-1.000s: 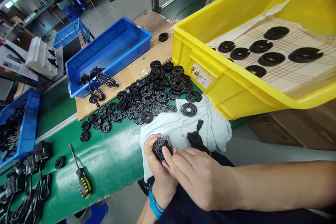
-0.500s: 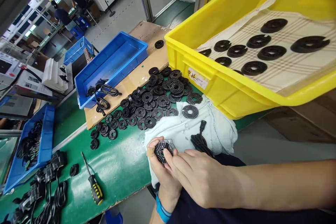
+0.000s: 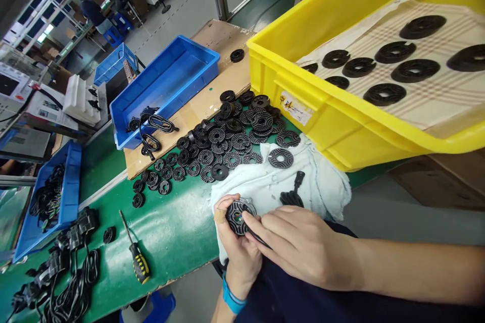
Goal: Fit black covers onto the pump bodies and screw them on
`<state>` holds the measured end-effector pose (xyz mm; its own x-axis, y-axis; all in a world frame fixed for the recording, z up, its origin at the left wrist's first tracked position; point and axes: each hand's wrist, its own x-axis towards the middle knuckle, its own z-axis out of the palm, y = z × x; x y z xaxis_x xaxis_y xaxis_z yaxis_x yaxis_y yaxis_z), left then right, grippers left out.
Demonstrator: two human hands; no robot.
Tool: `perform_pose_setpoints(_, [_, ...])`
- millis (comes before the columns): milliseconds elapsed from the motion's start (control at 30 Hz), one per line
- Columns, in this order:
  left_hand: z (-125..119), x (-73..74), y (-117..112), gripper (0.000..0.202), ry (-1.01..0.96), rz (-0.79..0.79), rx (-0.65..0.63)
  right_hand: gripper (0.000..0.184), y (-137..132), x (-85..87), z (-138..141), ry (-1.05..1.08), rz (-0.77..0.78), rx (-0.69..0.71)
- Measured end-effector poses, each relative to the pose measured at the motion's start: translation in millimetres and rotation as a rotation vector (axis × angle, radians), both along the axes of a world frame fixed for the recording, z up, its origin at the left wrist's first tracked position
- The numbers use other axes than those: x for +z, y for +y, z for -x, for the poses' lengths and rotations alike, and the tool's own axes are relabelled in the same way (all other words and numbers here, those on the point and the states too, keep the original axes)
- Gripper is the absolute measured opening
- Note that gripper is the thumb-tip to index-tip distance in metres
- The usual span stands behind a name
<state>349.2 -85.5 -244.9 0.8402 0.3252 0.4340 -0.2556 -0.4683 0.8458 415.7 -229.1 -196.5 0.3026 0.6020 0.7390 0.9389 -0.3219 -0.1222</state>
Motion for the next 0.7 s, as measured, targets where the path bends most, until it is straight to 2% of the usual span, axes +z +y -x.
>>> perform_pose_setpoints(167, [-2.3, 2.5, 0.4, 0.045, 0.059, 0.002, -0.047, 0.022, -3.9, 2.1, -6.0, 0.209, -0.122, -0.014])
perform_pose_setpoints(367, [-4.5, 9.8, 5.8, 0.043, 0.091, -0.046, -0.048, 0.015, -8.4, 8.5, -14.5, 0.461, -0.191, 0.077])
perform_pose_setpoints(567, [2.1, 3.1, 10.4, 0.082, 0.108, 0.004, -0.097, 0.014, -7.4, 14.1, -15.0, 0.482, -0.144, 0.091])
perform_pose_setpoints(700, [10.6, 9.5, 17.9, 0.098, 0.063, -0.048, -0.061, 0.015, -6.7, 12.8, -9.5, 0.491, -0.146, 0.063])
